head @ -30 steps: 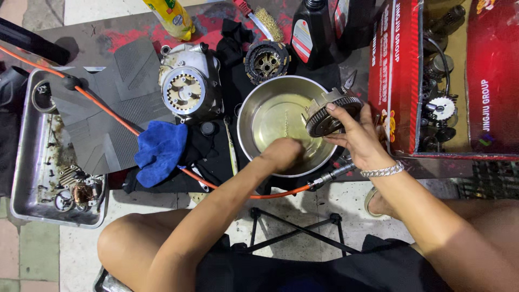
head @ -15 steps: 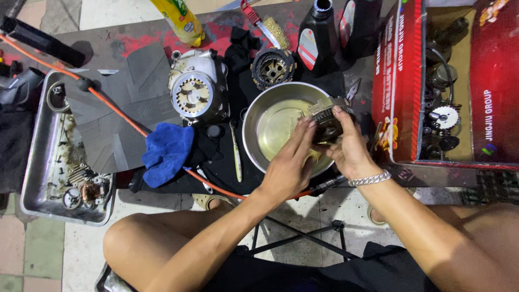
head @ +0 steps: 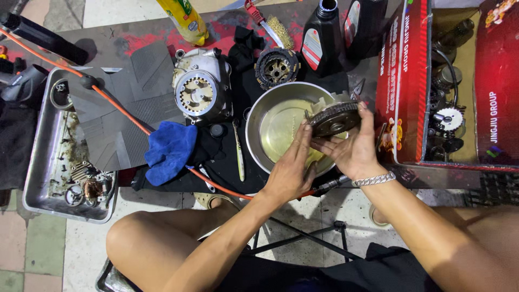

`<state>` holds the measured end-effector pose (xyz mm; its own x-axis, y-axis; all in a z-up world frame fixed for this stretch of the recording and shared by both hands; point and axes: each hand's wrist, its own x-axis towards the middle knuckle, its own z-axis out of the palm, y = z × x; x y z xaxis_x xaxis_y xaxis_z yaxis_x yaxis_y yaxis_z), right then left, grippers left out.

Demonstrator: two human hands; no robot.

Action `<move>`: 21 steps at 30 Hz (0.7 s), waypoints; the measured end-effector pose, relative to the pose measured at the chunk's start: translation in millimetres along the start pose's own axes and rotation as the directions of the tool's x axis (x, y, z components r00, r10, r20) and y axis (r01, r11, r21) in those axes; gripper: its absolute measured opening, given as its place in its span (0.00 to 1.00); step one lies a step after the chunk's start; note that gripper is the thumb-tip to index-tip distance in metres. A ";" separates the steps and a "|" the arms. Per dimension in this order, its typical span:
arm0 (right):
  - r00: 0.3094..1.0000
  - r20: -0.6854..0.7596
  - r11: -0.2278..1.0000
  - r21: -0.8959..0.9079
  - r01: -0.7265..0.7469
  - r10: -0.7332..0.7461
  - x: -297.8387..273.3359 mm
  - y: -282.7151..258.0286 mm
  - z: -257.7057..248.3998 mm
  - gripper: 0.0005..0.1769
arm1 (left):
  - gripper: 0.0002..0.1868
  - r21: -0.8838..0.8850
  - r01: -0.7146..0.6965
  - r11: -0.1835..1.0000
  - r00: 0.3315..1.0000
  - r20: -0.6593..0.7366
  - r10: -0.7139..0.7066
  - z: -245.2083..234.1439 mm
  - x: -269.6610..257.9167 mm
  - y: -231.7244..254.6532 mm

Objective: The person pours oil into a metal bowl and then dips and rubs several mechanical parts, including a clutch assembly and a circular metal plate, in the oil. The person handles each part by hand, turning them over and rubbing surfaces before placing them back into the bowl.

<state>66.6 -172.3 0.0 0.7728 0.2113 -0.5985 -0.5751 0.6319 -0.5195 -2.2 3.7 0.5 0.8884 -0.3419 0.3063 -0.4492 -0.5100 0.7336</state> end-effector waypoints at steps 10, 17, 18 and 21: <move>0.982 0.035 0.972 -0.143 0.186 -0.183 14.5 30.3 -27.5 0.34 | 0.50 -0.023 0.121 0.992 0.970 -0.208 -0.123 20.7 19.2 28.3; 0.941 0.000 0.917 -0.227 0.328 -0.337 18.1 39.3 -40.2 0.40 | 0.43 -0.461 0.394 0.795 0.855 -0.134 -0.501 20.1 19.0 17.2; 0.912 0.005 0.883 -0.245 0.399 -0.411 16.7 42.8 -39.6 0.49 | 0.44 -0.512 0.424 0.746 0.836 -0.094 -0.540 19.8 21.2 13.4; 0.845 0.065 0.809 -0.259 0.528 -0.531 11.6 48.7 -36.3 0.60 | 0.47 -0.651 0.498 0.573 0.769 0.026 -0.639 18.4 28.7 4.0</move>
<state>37.8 -166.1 -54.4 0.9757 -0.1091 -0.1900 -0.1262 0.4294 -0.8942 19.9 -22.7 1.1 0.9675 0.0424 -0.2492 0.2470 0.0510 0.9677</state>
